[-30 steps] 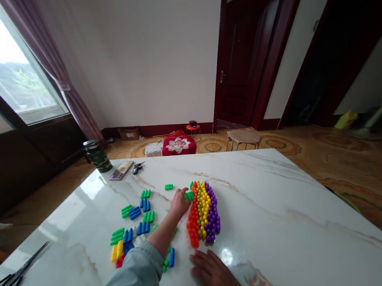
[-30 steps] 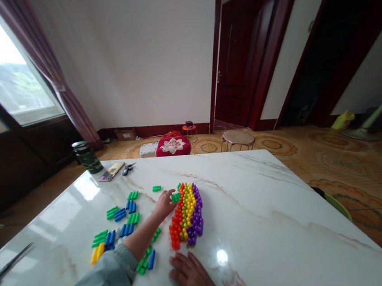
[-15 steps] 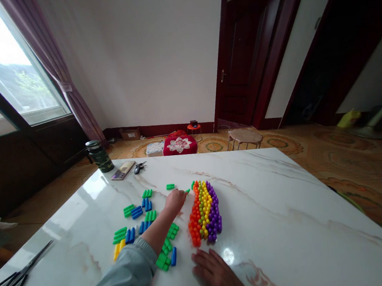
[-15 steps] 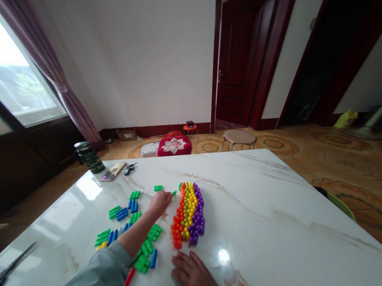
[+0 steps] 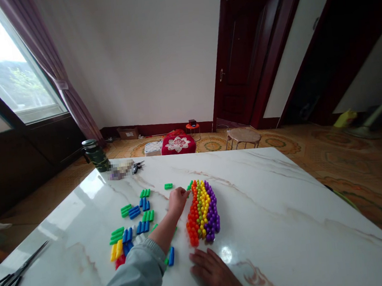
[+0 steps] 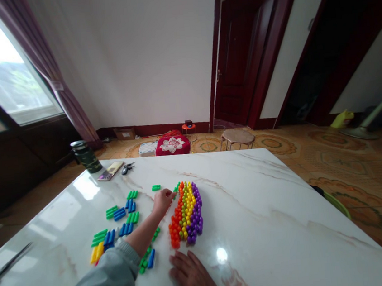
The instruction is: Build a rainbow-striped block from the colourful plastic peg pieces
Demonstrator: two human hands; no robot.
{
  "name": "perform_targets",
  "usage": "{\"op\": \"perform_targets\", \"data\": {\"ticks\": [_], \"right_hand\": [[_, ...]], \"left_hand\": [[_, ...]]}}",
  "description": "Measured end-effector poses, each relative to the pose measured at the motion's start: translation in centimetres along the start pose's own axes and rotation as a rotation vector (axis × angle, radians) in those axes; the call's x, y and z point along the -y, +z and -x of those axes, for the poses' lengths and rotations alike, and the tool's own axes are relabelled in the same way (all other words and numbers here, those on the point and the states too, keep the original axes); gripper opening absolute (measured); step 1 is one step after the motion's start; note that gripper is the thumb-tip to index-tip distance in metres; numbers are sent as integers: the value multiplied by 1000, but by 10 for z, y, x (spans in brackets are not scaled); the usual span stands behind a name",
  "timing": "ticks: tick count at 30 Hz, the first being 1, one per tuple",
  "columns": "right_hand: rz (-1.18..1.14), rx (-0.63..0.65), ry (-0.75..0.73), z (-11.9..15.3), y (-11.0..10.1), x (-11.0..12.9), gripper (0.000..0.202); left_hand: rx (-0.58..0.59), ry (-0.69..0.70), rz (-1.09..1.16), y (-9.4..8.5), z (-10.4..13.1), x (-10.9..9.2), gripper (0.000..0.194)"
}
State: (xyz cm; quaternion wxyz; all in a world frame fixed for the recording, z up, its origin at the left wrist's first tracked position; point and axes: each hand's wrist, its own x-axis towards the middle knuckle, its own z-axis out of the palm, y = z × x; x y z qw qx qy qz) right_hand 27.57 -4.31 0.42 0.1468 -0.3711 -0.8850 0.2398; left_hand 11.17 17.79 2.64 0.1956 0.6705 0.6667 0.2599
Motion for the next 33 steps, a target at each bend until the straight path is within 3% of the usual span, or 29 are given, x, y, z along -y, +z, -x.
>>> {"op": "perform_targets", "data": {"ticks": [16,21,26,33], "right_hand": [[-4,-5,7,0,3,-1,44],[-12,-31,19,0,1,1,44],[2,-54,44,1,-3,8,43],[43,-59,23,1,-2,8,42]], "left_hand": [[-43,-63,106,20,-6,2,29],[-61,-51,131,19,-6,0,34],[-41,-4,178,-11,2,13,35],[32,26,56,-84,39,73,23]]}}
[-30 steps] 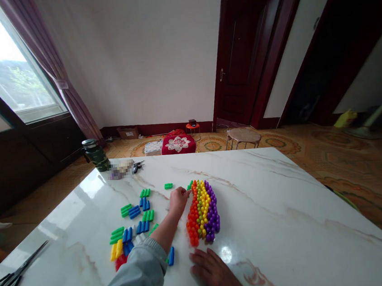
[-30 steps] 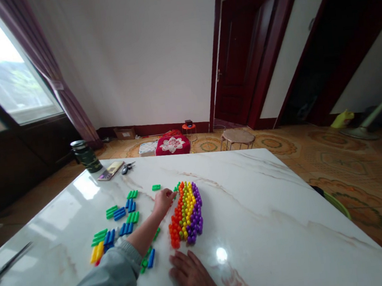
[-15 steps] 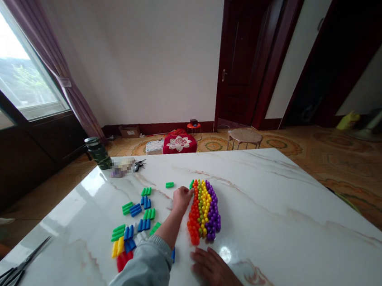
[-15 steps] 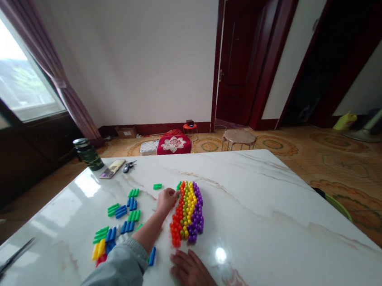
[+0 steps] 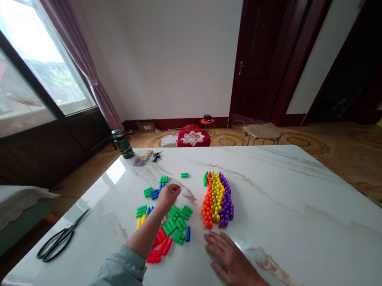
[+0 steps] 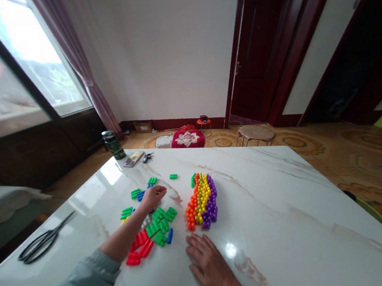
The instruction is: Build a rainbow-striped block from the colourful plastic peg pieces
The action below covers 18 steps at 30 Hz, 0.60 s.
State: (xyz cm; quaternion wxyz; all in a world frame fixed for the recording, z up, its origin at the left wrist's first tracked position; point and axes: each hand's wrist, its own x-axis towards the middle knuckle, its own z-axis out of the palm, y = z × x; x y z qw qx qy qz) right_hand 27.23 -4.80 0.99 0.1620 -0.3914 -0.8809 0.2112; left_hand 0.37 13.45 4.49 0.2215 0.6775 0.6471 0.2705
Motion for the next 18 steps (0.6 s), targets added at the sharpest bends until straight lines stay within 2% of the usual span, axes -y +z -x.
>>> {"op": "perform_targets", "data": {"ticks": [3,8,10,14,18], "right_hand": [[12,-2,-7,0,2,0,41],[35,-10,-15,0,3,0,41],[45,-14,-15,0,3,0,40],[51,-21,-17,-1,3,0,40],[38,-27,-17,-1,0,2,39]], "left_hand": [[113,41,-16,-13,28,11,29],[248,251,-166,-9,67,1,70],[280,297,-289,-5,75,-8,66],[280,288,-462,5,78,-24,46],[278,251,-498,11,72,-36,24]]}}
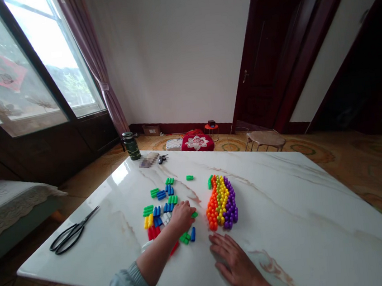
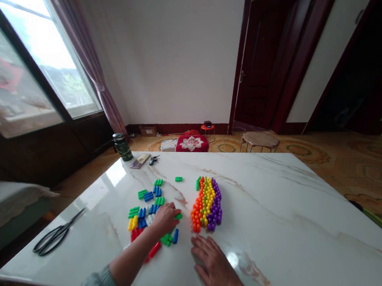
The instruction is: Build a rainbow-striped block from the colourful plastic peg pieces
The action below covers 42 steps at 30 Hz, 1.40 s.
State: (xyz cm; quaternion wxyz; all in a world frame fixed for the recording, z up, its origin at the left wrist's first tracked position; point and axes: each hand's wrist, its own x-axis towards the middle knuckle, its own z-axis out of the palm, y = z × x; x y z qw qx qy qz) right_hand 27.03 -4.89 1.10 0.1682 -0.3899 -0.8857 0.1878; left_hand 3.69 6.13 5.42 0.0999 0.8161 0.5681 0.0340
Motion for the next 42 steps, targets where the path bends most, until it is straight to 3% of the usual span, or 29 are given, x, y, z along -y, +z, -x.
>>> {"op": "perform_targets", "data": {"ticks": [5,14,19,25,33,42], "right_hand": [[-14,-6,2,0,-1,1,43],[-32,-2,23,0,0,0,43],[-43,13,26,0,-2,1,41],[-46,15,30,0,-5,2,39],[-70,-12,39,0,-3,3,42],[-91,-8,40,0,-7,5,42]], "left_hand": [[-66,-8,76,1,-9,-6,5],[-344,-270,451,21,-63,-3,28],[-394,-276,495,31,-62,-10,29],[-374,-252,442,33,-43,-19,28],[-291,-368,526,39,-66,-20,53],[-239,-453,679,40,-68,-18,23]]}}
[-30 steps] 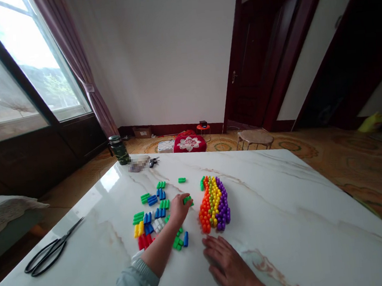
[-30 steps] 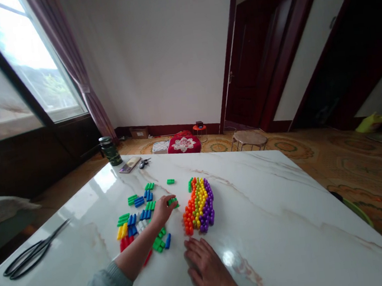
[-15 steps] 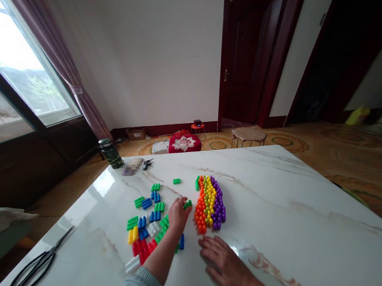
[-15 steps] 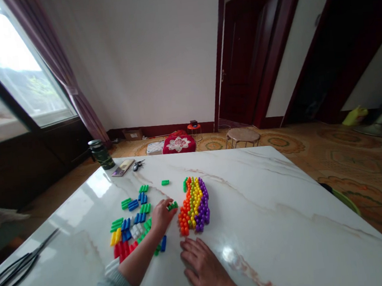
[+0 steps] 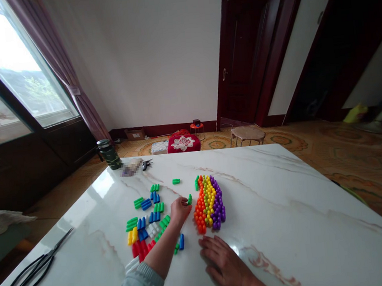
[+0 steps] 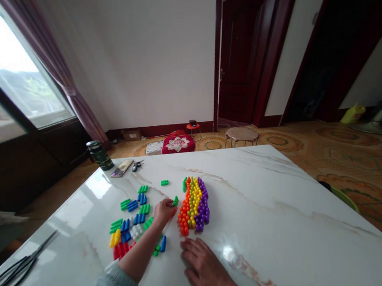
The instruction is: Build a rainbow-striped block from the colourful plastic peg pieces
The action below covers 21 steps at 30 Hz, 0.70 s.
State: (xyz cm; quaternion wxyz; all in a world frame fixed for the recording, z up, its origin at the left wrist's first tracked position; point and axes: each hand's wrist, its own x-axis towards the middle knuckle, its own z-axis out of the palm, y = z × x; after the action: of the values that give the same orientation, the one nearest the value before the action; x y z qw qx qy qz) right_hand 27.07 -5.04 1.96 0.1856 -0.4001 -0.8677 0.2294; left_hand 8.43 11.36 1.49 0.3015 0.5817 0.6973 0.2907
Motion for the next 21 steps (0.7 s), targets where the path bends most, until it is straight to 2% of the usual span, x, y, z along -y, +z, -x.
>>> {"op": "perform_targets", "data": {"ticks": [6,11,21], "right_hand": [[22,21,5,0,3,-4,43],[23,13,2,0,5,-7,44],[17,-2,-5,1,7,-8,43]], "left_hand": [[43,-28,79,10,-10,-10,22],[46,-53,120,17,-19,-15,34],[94,-27,106,21,-29,-22,33]]}}
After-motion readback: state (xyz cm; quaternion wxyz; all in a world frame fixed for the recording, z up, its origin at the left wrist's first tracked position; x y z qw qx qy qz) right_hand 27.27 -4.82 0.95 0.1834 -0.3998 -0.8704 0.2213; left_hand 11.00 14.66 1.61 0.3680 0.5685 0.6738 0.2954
